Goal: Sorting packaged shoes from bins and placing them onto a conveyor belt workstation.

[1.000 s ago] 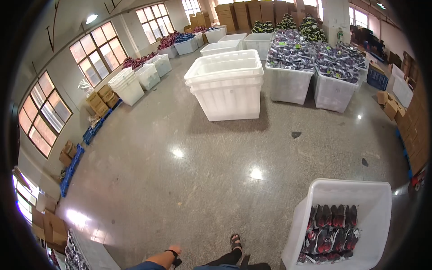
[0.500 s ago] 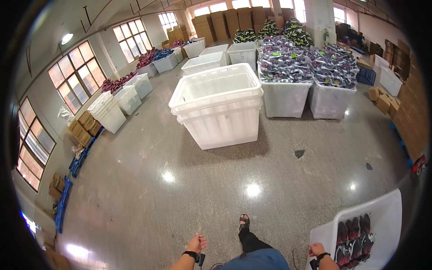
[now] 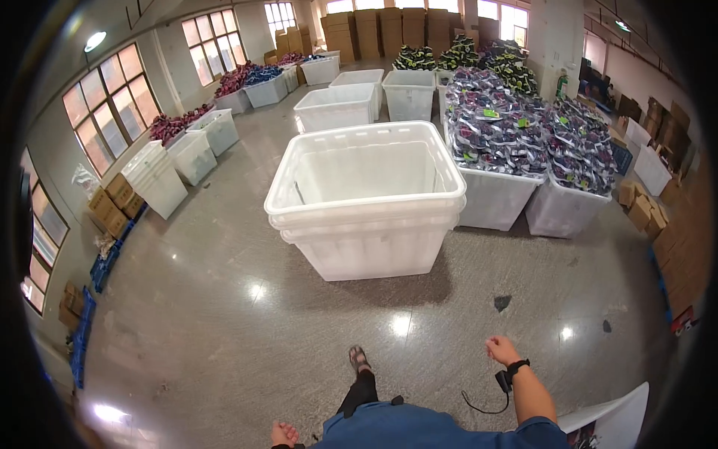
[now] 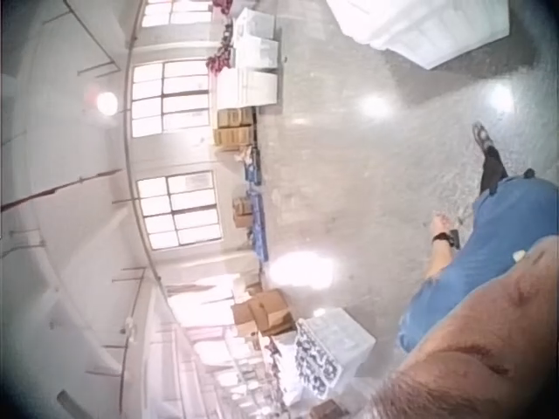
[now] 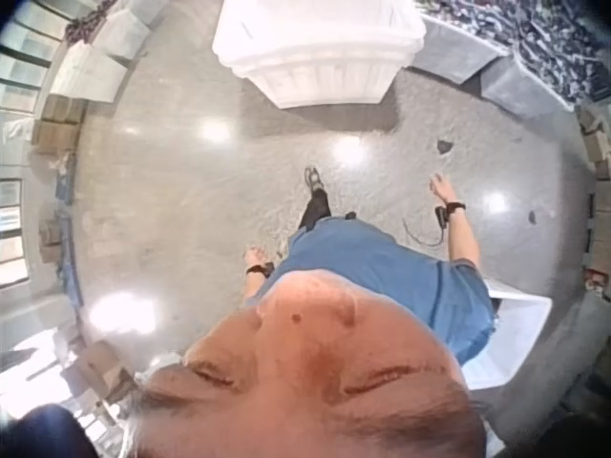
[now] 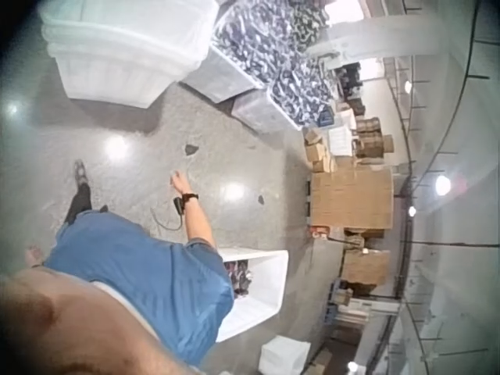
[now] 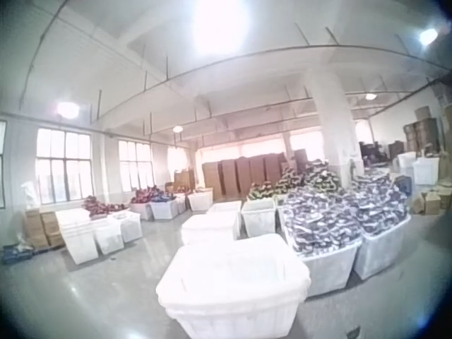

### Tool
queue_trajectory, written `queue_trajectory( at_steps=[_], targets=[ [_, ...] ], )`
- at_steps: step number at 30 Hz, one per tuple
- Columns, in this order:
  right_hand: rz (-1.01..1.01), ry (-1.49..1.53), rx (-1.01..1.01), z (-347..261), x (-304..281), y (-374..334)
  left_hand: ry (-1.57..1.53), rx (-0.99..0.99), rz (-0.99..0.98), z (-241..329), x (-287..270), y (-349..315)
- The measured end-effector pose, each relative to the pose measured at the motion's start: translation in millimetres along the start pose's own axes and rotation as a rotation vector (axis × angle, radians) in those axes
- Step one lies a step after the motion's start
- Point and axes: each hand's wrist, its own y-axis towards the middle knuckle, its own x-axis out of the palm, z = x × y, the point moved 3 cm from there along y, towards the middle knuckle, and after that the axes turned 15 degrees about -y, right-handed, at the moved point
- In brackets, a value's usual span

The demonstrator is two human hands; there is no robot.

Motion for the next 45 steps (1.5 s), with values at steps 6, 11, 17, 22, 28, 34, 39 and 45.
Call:
queue_trajectory(
  at_steps=[6,11,17,22,28,34,39,45],
  targets=[
    [0.066,0.038,0.094,-102.8,-27.3,119.4,-0.064,0.123,0.0,103.9,194.4,79.9],
    [0.097,-0.092,0.121,-161.7,-76.2,207.8,0.046,0.127,-0.555,224.9,413.6,122.0],
    [0.256,-0.169,0.096,-228.7,-150.3,319.0,0.134,0.221,-0.548,299.7,684.6,42.1],
    [0.353,-0.286,-0.055,-311.9,-209.2,468.1,0.019,0.118,-0.503,290.8,779.6,68.8],
    [0.423,-0.363,-0.079,-380.6,-247.7,649.5,-0.106,-0.026,-0.324,272.4,861.2,60.8],
    [0.493,-0.367,0.053,-406.8,-244.5,783.0,-0.388,-0.021,-0.353,276.6,899.1,63.3],
    [0.281,-0.006,0.092,-397.9,-240.3,819.1,-0.496,-0.035,-0.442,282.9,918.0,56.4],
    [0.237,0.187,0.081,-412.4,-247.3,815.3,-0.511,-0.118,-0.379,287.6,915.6,58.1]
  ],
)
